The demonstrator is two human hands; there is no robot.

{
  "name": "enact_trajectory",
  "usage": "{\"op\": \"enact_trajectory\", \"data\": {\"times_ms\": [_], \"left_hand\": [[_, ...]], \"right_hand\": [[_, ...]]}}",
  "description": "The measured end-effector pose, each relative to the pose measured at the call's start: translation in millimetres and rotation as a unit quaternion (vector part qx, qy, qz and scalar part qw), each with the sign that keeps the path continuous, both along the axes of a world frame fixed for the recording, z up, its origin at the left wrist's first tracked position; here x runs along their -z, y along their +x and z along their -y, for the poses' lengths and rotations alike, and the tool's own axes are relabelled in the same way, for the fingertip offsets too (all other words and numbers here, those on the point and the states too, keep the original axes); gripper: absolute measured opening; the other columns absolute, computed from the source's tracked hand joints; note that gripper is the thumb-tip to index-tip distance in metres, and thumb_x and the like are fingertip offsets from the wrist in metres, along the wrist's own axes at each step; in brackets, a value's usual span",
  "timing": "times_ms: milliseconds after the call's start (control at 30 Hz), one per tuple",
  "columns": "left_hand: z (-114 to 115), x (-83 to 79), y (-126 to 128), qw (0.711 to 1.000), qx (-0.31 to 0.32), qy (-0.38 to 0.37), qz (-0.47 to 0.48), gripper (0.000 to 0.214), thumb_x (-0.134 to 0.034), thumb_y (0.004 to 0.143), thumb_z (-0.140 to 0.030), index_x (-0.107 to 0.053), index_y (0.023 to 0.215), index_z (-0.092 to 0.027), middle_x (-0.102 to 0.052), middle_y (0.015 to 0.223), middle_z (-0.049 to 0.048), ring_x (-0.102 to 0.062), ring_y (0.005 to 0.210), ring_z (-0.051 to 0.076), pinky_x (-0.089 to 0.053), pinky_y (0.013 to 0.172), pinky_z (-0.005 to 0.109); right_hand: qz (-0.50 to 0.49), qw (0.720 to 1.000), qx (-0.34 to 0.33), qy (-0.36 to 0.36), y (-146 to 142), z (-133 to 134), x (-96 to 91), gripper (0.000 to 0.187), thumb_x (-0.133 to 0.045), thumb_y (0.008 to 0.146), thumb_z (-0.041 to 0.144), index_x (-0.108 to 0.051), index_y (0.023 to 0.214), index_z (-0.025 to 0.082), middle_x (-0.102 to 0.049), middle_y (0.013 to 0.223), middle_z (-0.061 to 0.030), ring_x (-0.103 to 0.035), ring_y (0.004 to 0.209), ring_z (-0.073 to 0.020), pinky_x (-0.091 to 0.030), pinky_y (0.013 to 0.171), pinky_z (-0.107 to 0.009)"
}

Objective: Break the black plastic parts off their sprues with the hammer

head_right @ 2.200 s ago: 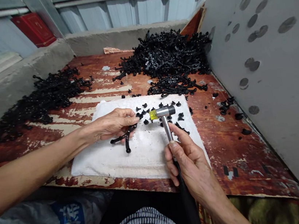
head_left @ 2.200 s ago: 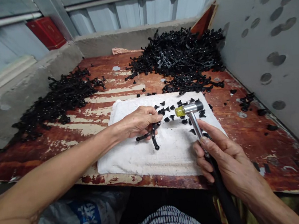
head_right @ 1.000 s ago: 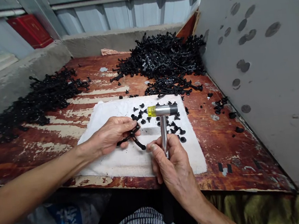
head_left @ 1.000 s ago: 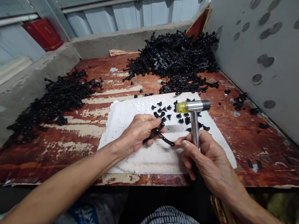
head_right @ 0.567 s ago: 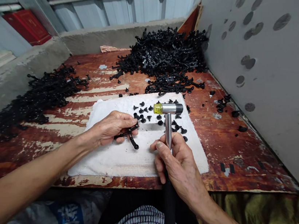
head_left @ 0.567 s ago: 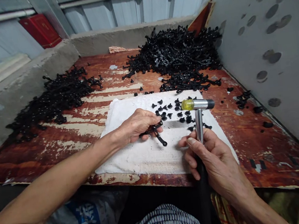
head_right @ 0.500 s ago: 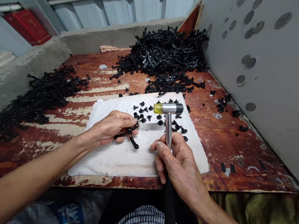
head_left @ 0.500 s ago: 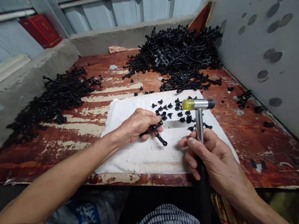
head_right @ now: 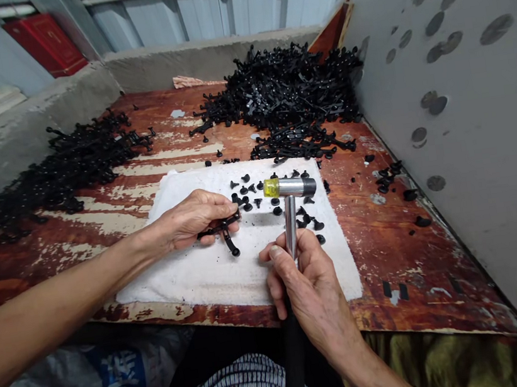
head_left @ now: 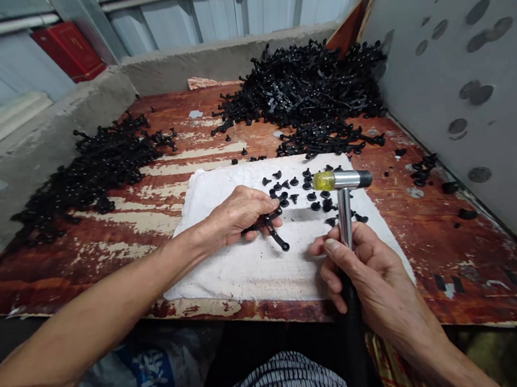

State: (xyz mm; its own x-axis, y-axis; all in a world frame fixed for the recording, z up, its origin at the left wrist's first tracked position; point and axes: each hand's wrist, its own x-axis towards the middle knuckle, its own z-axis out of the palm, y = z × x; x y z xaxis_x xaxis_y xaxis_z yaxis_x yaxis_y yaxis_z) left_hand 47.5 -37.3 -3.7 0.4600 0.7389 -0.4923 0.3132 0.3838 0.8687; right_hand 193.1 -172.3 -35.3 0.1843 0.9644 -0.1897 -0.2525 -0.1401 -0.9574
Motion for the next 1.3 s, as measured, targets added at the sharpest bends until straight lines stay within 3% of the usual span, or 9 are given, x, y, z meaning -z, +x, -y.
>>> {"op": "enact_trajectory", "data": {"times_ms": [333, 467, 600, 700, 767, 967, 1067, 1200, 1300], "left_hand": [[0.7, -4.2, 2.8, 0.999, 0.006, 0.029, -0.046, 0.025, -0.055, 0.086, -0.015, -0.056, 0.061, -0.013, -0.064, 0.056, 0.0029, -0.039, 0.028, 0.003, -0.02, 0.026, 0.018], [-2.8, -8.8, 2.8, 0.995, 0.026, 0.043, -0.09, 0.024, -0.056, 0.084, -0.018, -0.058, 0.061, -0.013, -0.065, 0.056, 0.0034, -0.037, 0.027, 0.003, -0.02, 0.027, 0.019], [-5.0, -10.8, 2.5, 0.992, 0.05, 0.055, -0.106, 0.025, -0.055, 0.082, -0.018, -0.056, 0.058, -0.013, -0.064, 0.055, 0.0033, -0.036, 0.025, 0.003, -0.019, 0.027, 0.02], [-5.5, -10.1, 1.3, 0.993, 0.05, 0.048, -0.099, 0.025, -0.056, 0.081, -0.018, -0.056, 0.057, -0.013, -0.064, 0.056, 0.0035, -0.037, 0.027, 0.003, -0.021, 0.027, 0.02], [-6.1, -10.0, 0.8, 0.992, 0.051, 0.046, -0.102, 0.024, -0.056, 0.081, -0.019, -0.057, 0.057, -0.013, -0.064, 0.058, 0.0037, -0.038, 0.027, 0.003, -0.021, 0.027, 0.02], [-6.6, -16.0, 5.1, 0.99, 0.048, 0.056, -0.123, 0.025, -0.056, 0.08, -0.014, -0.055, 0.055, -0.013, -0.063, 0.053, 0.0033, -0.038, 0.027, 0.004, -0.021, 0.028, 0.021], [-5.2, -19.3, 7.5, 0.99, 0.035, 0.049, -0.124, 0.025, -0.056, 0.079, -0.011, -0.055, 0.054, -0.014, -0.062, 0.051, 0.0031, -0.038, 0.028, 0.004, -0.02, 0.028, 0.02], [-3.7, -22.3, 8.1, 0.991, 0.039, 0.04, -0.119, 0.026, -0.054, 0.08, -0.011, -0.057, 0.054, -0.013, -0.062, 0.05, 0.0042, -0.037, 0.027, 0.004, -0.02, 0.029, 0.02], [-3.0, -23.9, 7.8, 0.988, 0.044, 0.043, -0.138, 0.028, -0.054, 0.081, -0.013, -0.057, 0.053, -0.013, -0.061, 0.05, 0.0047, -0.034, 0.025, 0.004, -0.018, 0.028, 0.021]], "right_hand": [[0.015, 1.0, -0.012, 0.015, 0.3, 1.3, -0.9, 0.024, -0.06, 0.085, 0.045, -0.049, 0.09, 0.024, -0.06, 0.082, 0.0031, -0.042, 0.042, -0.0055, -0.039, 0.03, -0.018], [0.132, 0.991, -0.033, 0.018, 10.2, 1.9, -6.9, 0.026, -0.053, 0.088, 0.045, -0.055, 0.102, 0.023, -0.057, 0.077, 0.0019, -0.04, 0.039, -0.0064, -0.037, 0.029, -0.02], [0.374, 0.918, -0.035, 0.126, 28.5, -9.2, -9.4, 0.042, -0.046, 0.092, 0.028, -0.05, 0.133, 0.022, -0.066, 0.092, -0.0071, -0.059, 0.058, -0.0138, -0.051, 0.049, -0.027], [0.492, 0.838, -0.042, 0.234, 37.9, -20.1, -8.6, 0.051, -0.043, 0.089, 0.014, -0.048, 0.139, 0.021, -0.066, 0.112, -0.0114, -0.066, 0.086, -0.0206, -0.055, 0.075, -0.037], [0.534, 0.802, -0.046, 0.264, 39.3, -24.3, -10.0, 0.056, -0.043, 0.087, 0.009, -0.046, 0.141, 0.022, -0.068, 0.109, -0.011, -0.065, 0.09, -0.0223, -0.054, 0.076, -0.038], [0.586, 0.752, -0.029, 0.3, 36.9, -25.6, -19.5, 0.059, -0.041, 0.087, 0.007, -0.042, 0.144, 0.019, -0.062, 0.081, -0.0077, -0.057, 0.066, -0.0189, -0.049, 0.055, -0.031], [0.634, 0.719, -0.073, 0.277, 39.8, -25.5, -21.9, 0.055, -0.041, 0.087, 0.009, -0.047, 0.141, 0.017, -0.06, 0.076, -0.0069, -0.052, 0.055, -0.017, -0.047, 0.05, -0.031], [0.596, 0.74, -0.019, 0.31, 39.9, -23.3, -26.2, 0.06, -0.041, 0.088, 0.007, -0.039, 0.146, 0.023, -0.059, 0.08, -0.0061, -0.054, 0.065, -0.0182, -0.05, 0.06, -0.032], [0.62, 0.722, -0.003, 0.309, 39.1, -25.0, -26.9, 0.062, -0.042, 0.086, 0.007, -0.039, 0.146, 0.021, -0.055, 0.074, -0.0042, -0.05, 0.058, -0.0173, -0.048, 0.054, -0.03]]}}
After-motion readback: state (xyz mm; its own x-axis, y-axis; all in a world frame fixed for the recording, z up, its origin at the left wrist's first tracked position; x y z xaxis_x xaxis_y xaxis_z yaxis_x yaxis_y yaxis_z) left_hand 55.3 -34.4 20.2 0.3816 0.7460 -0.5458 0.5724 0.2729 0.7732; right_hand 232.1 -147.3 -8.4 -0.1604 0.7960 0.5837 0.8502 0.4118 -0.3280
